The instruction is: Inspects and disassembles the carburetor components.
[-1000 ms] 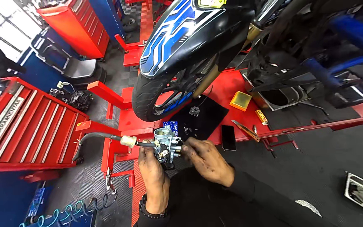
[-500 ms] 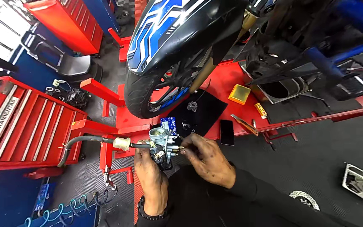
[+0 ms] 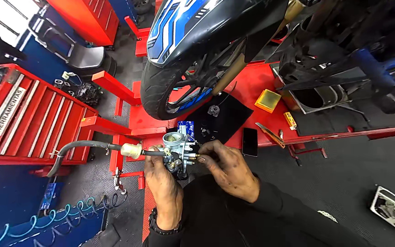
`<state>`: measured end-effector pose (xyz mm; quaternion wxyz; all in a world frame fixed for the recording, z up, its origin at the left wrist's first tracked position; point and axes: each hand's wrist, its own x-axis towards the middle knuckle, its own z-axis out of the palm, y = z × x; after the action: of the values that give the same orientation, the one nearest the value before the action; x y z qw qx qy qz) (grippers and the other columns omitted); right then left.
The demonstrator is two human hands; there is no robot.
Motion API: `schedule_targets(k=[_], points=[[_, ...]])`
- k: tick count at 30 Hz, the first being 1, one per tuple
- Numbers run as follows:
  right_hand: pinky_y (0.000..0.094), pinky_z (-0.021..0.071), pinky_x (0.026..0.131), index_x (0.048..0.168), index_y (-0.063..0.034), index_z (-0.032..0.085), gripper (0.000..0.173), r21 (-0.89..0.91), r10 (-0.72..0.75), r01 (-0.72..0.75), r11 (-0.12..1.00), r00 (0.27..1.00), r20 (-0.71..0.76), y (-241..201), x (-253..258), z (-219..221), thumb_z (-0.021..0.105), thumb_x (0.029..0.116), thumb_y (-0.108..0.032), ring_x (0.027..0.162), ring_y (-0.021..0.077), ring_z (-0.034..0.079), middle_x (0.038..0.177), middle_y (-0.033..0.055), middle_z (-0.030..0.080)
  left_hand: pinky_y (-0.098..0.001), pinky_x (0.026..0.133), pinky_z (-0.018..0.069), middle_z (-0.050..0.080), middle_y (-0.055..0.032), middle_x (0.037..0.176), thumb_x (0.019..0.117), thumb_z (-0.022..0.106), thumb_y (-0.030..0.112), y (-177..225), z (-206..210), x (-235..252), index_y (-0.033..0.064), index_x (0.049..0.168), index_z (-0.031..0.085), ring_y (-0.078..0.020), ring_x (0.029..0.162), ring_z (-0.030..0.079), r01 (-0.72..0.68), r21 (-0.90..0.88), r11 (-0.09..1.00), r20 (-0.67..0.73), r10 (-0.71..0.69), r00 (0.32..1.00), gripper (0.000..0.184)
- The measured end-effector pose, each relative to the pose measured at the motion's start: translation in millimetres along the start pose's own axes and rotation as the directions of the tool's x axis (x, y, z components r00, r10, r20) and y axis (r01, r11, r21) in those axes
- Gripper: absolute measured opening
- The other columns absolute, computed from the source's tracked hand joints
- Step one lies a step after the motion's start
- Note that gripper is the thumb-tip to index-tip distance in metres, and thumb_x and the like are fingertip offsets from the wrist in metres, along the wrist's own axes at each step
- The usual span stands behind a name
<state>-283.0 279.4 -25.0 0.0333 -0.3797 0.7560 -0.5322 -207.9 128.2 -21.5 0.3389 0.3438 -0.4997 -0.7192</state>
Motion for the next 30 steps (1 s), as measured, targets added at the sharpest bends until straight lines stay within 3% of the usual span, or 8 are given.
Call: schedule_targets(k=[2,4,10,15,19,22,25,30], points=[[0.0258,0.0617,0.063,0.113,-0.0103,0.065,0.02,0.039,0.055,-0.057,0.998,0.997,0.052,1,0,1,0.061,0.104,-0.028,0.071,0.0051,0.068,0.086,-0.0053,0.069,-0.0303,0.057,0.0579,0.067,-0.0043,0.085,0.1088,0.047,0.038,2,1,-1,0.0128,0.109,0.066,-0.0139,0.069,0.066,-0.009,0.001,1.0,-0.003,0.009,1.0,0.032],[0.0261,0.0591,0.06,0.103,-0.0104,0.068,0.02,0.024,0.022,-0.024,0.999,0.998,0.063,2,-1,1,0.056,0.1058,-0.027,0.066,0.0054,0.065,0.079,-0.0051,0.067,-0.0297,0.061,0.0584,0.067,-0.0032,0.088,0.1091,0.046,0.037,3,1,-2,0.0136,0.109,0.065,-0.0129,0.074,0.067,-0.023,0.009,1.0,0.002,0.023,1.0,0.03],[0.0265,0.0605,0.068,0.106,-0.0068,0.069,0.011,-0.025,-0.09,0.088,0.996,0.993,-0.071,-1,-5,-3,0.067,0.0966,-0.012,0.079,0.0068,0.067,0.093,-0.0011,0.069,-0.0293,0.062,0.0589,0.067,-0.0039,0.088,0.1093,0.045,0.037,6,2,-4,0.0124,0.11,0.066,-0.0128,0.074,0.067,-0.043,-0.002,0.999,0.008,0.043,0.999,0.032],[0.0257,0.0604,0.062,0.108,-0.0071,0.066,0.014,0.173,0.012,0.004,0.985,0.996,-0.09,-4,-7,-12,0.068,0.0947,-0.01,0.072,0.0081,0.066,0.087,-0.0021,0.068,-0.0302,0.064,0.059,0.068,-0.0035,0.088,0.1104,0.043,0.033,15,3,-2,0.012,0.113,0.066,-0.0124,0.076,0.068,-0.005,-0.038,0.999,-0.055,0.003,0.999,0.031],[0.0318,0.0634,0.062,0.11,-0.0047,0.063,0.013,0.438,0.118,-0.096,0.894,0.993,-0.023,-9,-11,-19,0.065,0.0975,-0.008,0.07,0.0174,0.07,0.084,0.0058,0.07,-0.0364,0.066,0.0614,0.07,-0.0079,0.092,0.1093,0.044,0.038,20,2,-4,0.0109,0.116,0.064,-0.0173,0.08,0.07,0.075,-0.166,0.983,-0.064,-0.086,0.994,0.035],[0.0345,0.0643,0.064,0.11,-0.0017,0.063,0.012,0.59,0.16,-0.148,0.793,0.987,0.034,-13,-13,-23,0.061,0.1009,-0.009,0.07,0.0217,0.071,0.084,0.0118,0.07,-0.0393,0.069,0.0626,0.07,-0.009,0.096,0.1102,0.04,0.032,19,-4,-7,0.0105,0.116,0.062,-0.0192,0.085,0.071,0.112,-0.258,0.96,-0.023,-0.122,0.992,0.031],[0.0342,0.0639,0.066,0.11,-0.0013,0.062,0.014,0.666,0.163,-0.167,0.727,0.984,0.069,-15,-14,-26,0.059,0.1038,-0.013,0.072,0.0219,0.071,0.084,0.013,0.07,-0.0419,0.071,0.0627,0.07,-0.0122,0.095,0.1097,0.034,0.025,17,-9,-10,0.0075,0.112,0.061,-0.0218,0.086,0.072,0.15,-0.351,0.924,0.028,-0.15,0.988,0.032],[0.0325,0.0628,0.065,0.106,-0.002,0.062,0.021,0.721,0.149,-0.173,0.671,0.984,0.097,-15,-14,-28,0.056,0.1069,-0.022,0.07,0.0204,0.071,0.081,0.0127,0.07,-0.0399,0.071,0.0629,0.07,-0.0135,0.092,0.1092,0.035,0.022,16,-9,-16,0.0065,0.109,0.062,-0.0212,0.084,0.072,0.185,-0.436,0.881,0.07,-0.172,0.983,0.031]])
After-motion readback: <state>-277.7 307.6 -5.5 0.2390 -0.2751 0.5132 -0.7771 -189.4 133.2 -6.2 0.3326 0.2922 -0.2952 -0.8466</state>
